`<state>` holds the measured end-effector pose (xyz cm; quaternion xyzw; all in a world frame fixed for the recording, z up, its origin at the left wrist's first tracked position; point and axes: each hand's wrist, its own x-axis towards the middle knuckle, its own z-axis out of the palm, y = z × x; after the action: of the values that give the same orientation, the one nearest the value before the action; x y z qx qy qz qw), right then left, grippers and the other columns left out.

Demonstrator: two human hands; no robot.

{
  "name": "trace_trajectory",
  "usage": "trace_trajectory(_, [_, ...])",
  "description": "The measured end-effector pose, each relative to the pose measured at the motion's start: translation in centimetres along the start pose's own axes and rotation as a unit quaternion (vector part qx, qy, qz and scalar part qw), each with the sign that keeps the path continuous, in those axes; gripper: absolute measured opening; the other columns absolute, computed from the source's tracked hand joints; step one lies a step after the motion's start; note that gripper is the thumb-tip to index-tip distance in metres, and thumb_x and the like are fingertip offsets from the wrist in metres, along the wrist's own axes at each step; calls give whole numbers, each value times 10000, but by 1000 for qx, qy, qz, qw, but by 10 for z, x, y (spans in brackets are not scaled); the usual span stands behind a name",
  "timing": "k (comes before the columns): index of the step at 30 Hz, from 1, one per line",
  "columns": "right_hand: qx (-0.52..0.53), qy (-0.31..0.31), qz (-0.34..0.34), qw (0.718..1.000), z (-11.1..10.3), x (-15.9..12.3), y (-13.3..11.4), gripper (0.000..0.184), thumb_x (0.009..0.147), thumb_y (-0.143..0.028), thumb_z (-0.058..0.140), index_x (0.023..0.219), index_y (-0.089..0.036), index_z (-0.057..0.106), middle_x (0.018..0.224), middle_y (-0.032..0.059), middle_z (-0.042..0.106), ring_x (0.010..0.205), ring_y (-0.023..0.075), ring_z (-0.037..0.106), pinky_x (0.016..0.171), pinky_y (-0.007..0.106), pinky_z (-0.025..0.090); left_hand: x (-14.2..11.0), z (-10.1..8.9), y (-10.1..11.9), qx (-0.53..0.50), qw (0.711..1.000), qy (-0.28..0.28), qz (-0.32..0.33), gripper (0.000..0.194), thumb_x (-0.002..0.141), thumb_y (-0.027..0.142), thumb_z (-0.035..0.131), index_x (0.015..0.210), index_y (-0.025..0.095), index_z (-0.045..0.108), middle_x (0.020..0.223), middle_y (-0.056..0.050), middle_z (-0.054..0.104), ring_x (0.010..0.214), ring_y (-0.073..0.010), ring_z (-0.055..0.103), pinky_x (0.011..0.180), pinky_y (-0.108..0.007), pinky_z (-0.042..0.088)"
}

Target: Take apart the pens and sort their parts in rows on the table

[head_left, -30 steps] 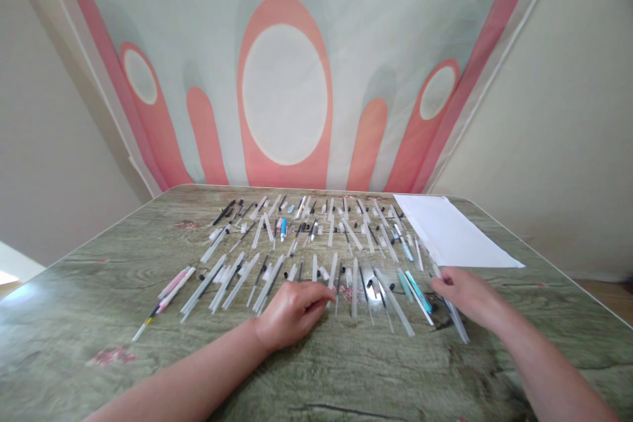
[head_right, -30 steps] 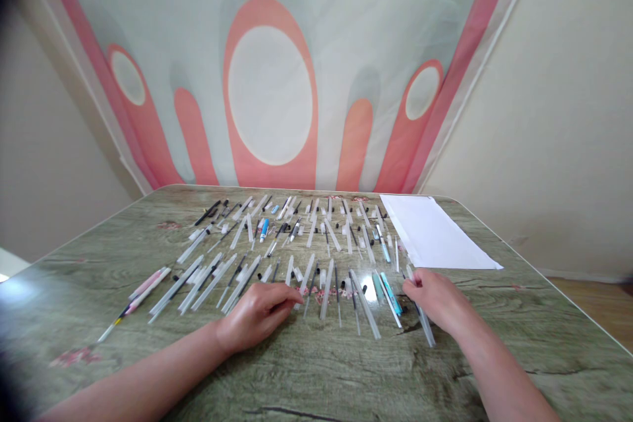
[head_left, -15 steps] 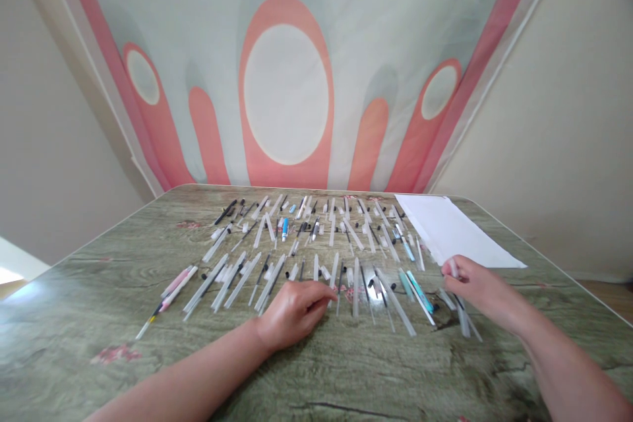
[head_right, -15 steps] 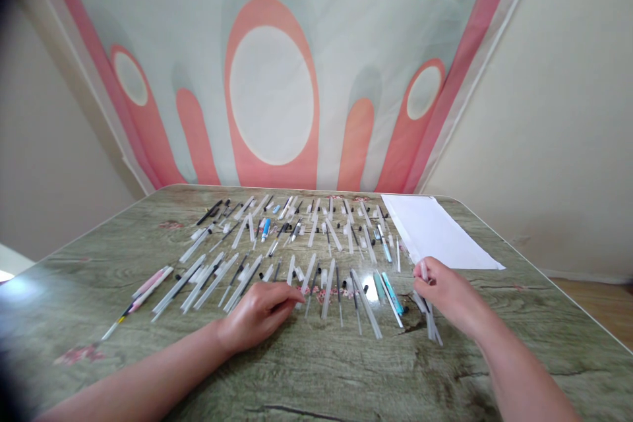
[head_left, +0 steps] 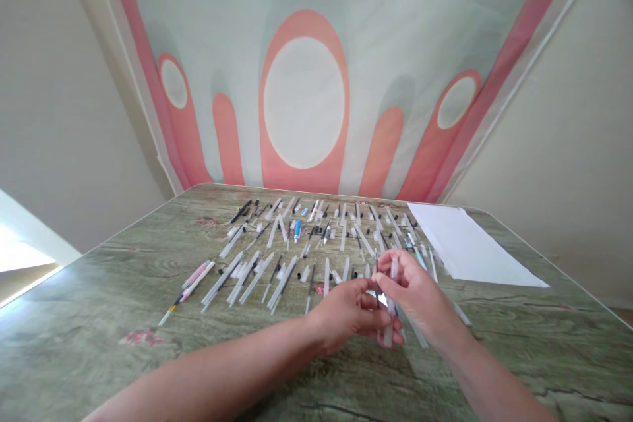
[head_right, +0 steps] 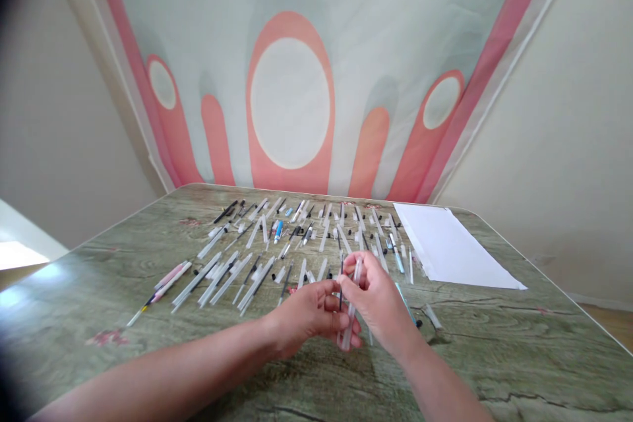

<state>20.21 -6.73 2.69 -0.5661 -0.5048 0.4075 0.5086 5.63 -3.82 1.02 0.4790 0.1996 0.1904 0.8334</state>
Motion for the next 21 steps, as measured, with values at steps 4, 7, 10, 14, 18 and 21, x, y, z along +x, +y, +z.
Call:
trace_trajectory(4, [190,99,-17,977,-9,9,5,264,717,-286,667,940,-212,546,824,5,592,645,111,516,498,188,399,-7,-9,-10,27,996,-44,-71,438,610,303,760,971,122,589,783,-65,644,644,-172,648,605,-284,482])
trace_trajectory(7, [295,120,-34,947,-28,15,6,228,718,-258,671,926,-208,592,813,-6,545,678,101,495,538,188,424,-12,-11,-7,40,993,-66,-84,350,633,281,748,910,117,610,792,-63,642,646,-161,648,613,-275,485])
trace_trajectory(10, [284,117,-35,951,-40,14,11,236,738,-270,665,960,-218,604,840,-7,521,636,89,470,451,164,376,-12,-18,6,1,1000,-7,-10,271,679,241,722,875,127,572,826,-66,641,751,-204,665,677,-313,506])
trace_trajectory(14, [103,74,-15,992,-33,3,23,272,804,-361,604,1047,-240,579,803,-2,559,549,89,446,386,166,316,-5,-38,21,-118,986,80,88,172,774,204,637,883,132,525,928,-79,630,941,-236,634,803,-354,506])
trace_trajectory(18, [-140,13,-57,988,-16,-7,27,249,841,-378,548,1039,-235,593,893,30,608,747,161,561,654,271,467,0,-55,18,-180,965,136,130,123,794,143,601,874,119,511,967,-98,626,1028,-249,599,854,-353,499])
trace_trajectory(21, [-237,5,-132,962,-8,-11,26,198,868,-349,511,1003,-248,615,994,36,608,852,177,572,747,288,449,1,-58,13,-186,961,147,143,118,799,143,596,870,119,505,974,-110,630,1026,-260,601,848,-359,506])
